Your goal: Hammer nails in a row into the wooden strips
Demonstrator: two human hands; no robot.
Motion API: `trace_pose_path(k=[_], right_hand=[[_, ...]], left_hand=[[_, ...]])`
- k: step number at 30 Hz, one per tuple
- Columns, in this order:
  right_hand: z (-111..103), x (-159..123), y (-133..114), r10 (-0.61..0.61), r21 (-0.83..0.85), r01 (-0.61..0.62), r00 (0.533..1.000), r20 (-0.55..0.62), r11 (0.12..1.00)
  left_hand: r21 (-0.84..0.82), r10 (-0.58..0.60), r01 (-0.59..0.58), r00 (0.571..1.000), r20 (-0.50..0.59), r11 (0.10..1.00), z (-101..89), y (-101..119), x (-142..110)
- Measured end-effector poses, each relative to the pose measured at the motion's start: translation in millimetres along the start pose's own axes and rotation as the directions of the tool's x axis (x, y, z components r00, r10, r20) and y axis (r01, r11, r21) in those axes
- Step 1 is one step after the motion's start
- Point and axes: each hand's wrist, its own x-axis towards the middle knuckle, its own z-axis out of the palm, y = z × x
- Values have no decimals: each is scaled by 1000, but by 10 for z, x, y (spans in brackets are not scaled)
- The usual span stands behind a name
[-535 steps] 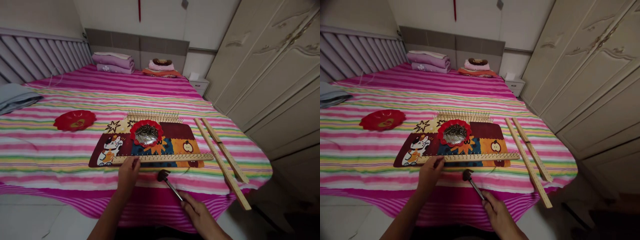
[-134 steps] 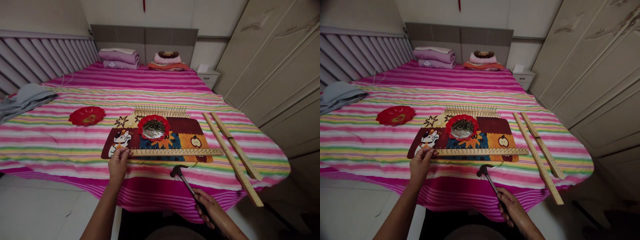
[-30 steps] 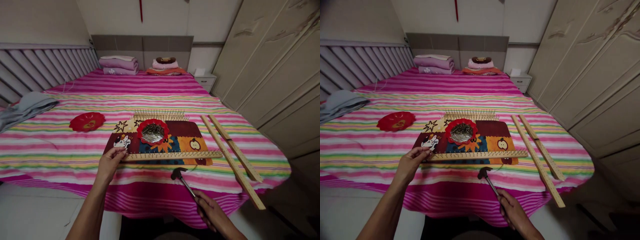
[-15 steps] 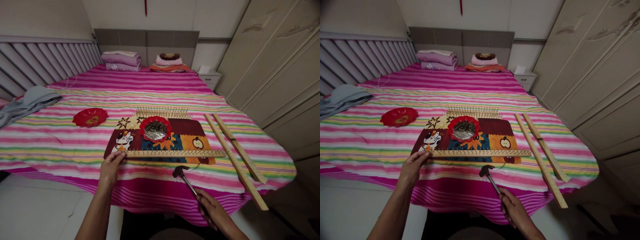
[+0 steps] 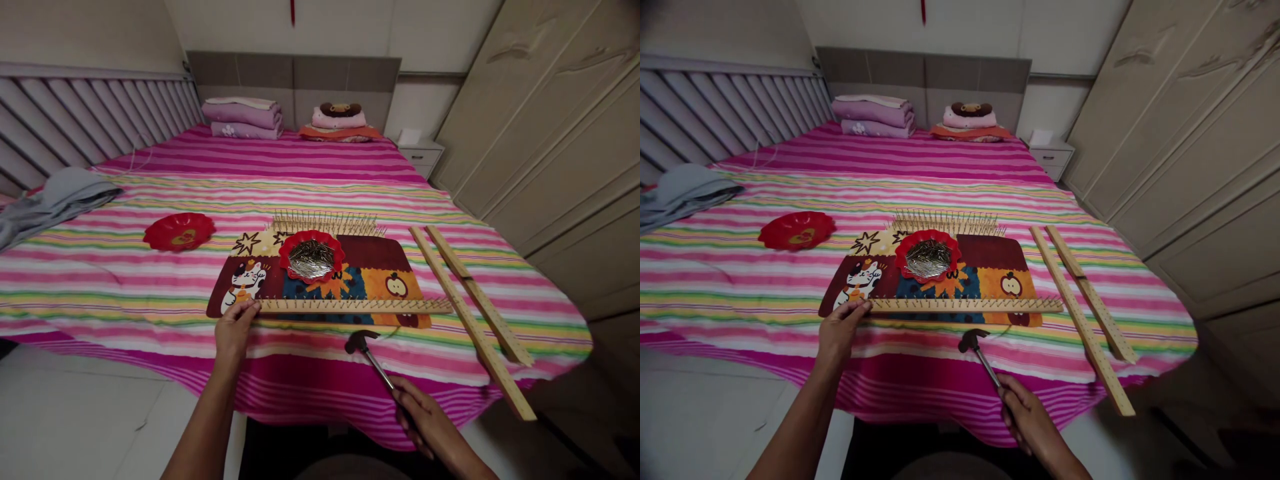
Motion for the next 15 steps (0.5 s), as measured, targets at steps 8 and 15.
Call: trace_pose_path(k=[8, 15], right_hand=[[-1, -5, -27, 8, -13, -8, 1000, -1, 1000], [44, -29, 31, -71, -64, 70, 997, -15, 995]], left_hand=[[86, 81, -83, 996, 27, 993, -47, -40, 18], [237, 222, -237, 971, 90, 942, -53, -22, -26]])
